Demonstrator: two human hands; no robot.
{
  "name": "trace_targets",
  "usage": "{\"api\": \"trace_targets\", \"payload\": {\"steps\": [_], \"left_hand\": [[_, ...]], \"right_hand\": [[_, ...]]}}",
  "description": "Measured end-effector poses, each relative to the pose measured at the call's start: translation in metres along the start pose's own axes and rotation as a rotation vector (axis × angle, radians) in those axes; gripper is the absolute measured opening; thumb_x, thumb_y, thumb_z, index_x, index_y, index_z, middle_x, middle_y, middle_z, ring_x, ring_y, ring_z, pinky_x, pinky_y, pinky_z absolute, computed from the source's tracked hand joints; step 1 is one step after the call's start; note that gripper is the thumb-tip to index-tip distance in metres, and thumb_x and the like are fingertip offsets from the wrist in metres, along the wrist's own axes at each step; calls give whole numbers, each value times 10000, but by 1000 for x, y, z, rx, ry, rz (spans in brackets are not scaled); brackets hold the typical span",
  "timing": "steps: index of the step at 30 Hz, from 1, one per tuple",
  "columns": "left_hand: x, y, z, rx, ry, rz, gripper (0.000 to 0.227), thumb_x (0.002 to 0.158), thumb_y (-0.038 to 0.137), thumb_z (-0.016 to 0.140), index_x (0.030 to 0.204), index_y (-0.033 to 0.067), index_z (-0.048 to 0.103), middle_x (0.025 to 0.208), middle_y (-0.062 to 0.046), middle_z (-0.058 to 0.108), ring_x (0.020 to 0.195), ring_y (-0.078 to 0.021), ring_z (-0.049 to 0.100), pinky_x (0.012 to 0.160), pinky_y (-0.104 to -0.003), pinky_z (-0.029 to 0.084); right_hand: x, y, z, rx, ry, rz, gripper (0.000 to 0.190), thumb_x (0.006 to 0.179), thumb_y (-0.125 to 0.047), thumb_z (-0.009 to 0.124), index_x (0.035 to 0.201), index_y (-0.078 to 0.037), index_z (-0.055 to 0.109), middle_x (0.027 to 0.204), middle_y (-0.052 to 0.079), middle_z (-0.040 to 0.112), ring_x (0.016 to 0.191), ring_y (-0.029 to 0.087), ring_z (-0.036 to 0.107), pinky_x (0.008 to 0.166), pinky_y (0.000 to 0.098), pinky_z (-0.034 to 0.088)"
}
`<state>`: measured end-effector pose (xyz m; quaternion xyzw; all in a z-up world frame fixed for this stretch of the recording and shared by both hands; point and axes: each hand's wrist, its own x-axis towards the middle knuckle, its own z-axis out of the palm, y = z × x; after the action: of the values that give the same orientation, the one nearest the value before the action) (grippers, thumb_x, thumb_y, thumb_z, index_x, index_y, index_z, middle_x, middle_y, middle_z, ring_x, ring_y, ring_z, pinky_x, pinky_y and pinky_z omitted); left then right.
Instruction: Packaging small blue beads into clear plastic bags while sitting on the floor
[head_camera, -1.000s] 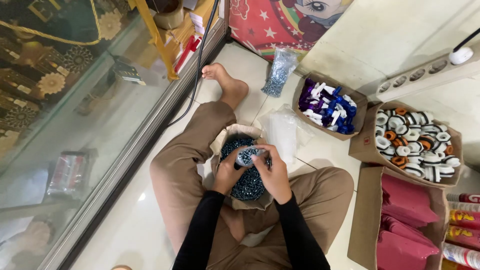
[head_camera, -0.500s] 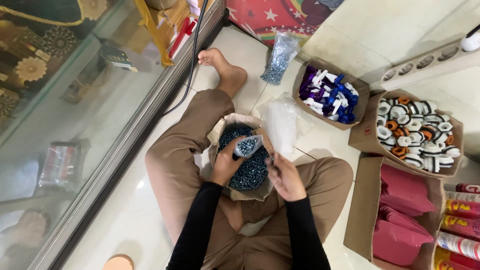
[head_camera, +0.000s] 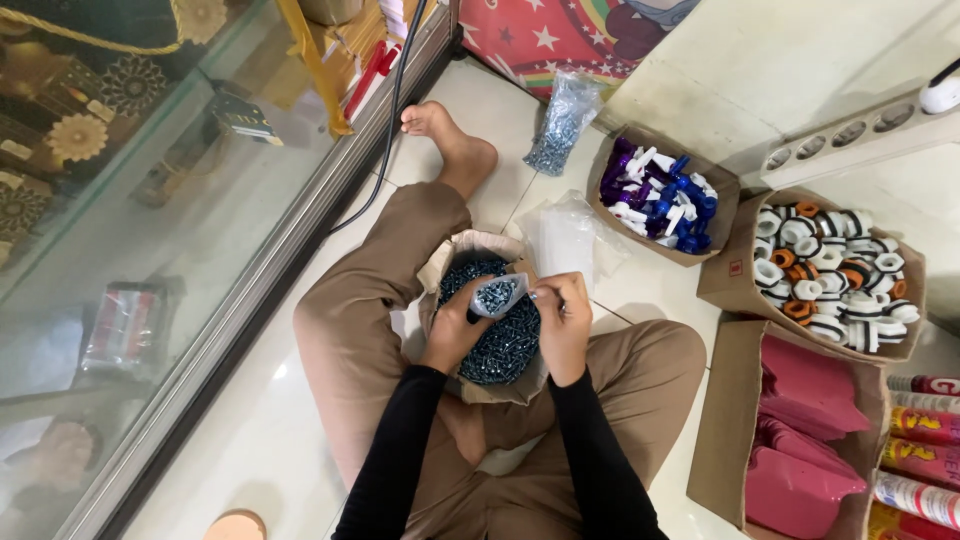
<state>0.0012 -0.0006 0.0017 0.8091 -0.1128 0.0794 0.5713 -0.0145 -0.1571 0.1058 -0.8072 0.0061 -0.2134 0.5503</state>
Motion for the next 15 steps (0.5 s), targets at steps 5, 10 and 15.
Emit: {"api": "trace_targets", "payload": {"steps": [5, 10, 15], "left_hand": [[1, 4, -3, -14, -29, -14, 649, 736, 139, 871, 1340, 140, 633, 1269, -128, 691, 1202, -324, 648, 1055, -451, 507], [0, 2, -4, -5, -38, -43, 649, 750, 129, 861, 1356, 174, 631, 1280, -106, 688, 1209, -301, 645, 1065, -439, 502], [-3, -7, 2, -9, -34, -59, 649, 744, 186, 882, 1349, 186, 646, 1282, -78, 692, 1216, -268, 643, 1069, -403, 494]], "right_hand": [[6, -33, 6, 32, -128, 65, 139, 1005, -196, 640, 1069, -86, 696, 867, 39, 528, 686, 119, 431, 613, 267, 375], [-4, -24, -4, 413, -125, 474, 291, 1048, -140, 489, 1300, -8, 552, 996, 49, 472, 806, 113, 417, 663, 238, 385], [-31, -13, -31, 884, -134, 796, 449, 970, 55, 332, 1400, 79, 462, 1174, 207, 541, 1040, 287, 558, 828, 353, 494]]}}
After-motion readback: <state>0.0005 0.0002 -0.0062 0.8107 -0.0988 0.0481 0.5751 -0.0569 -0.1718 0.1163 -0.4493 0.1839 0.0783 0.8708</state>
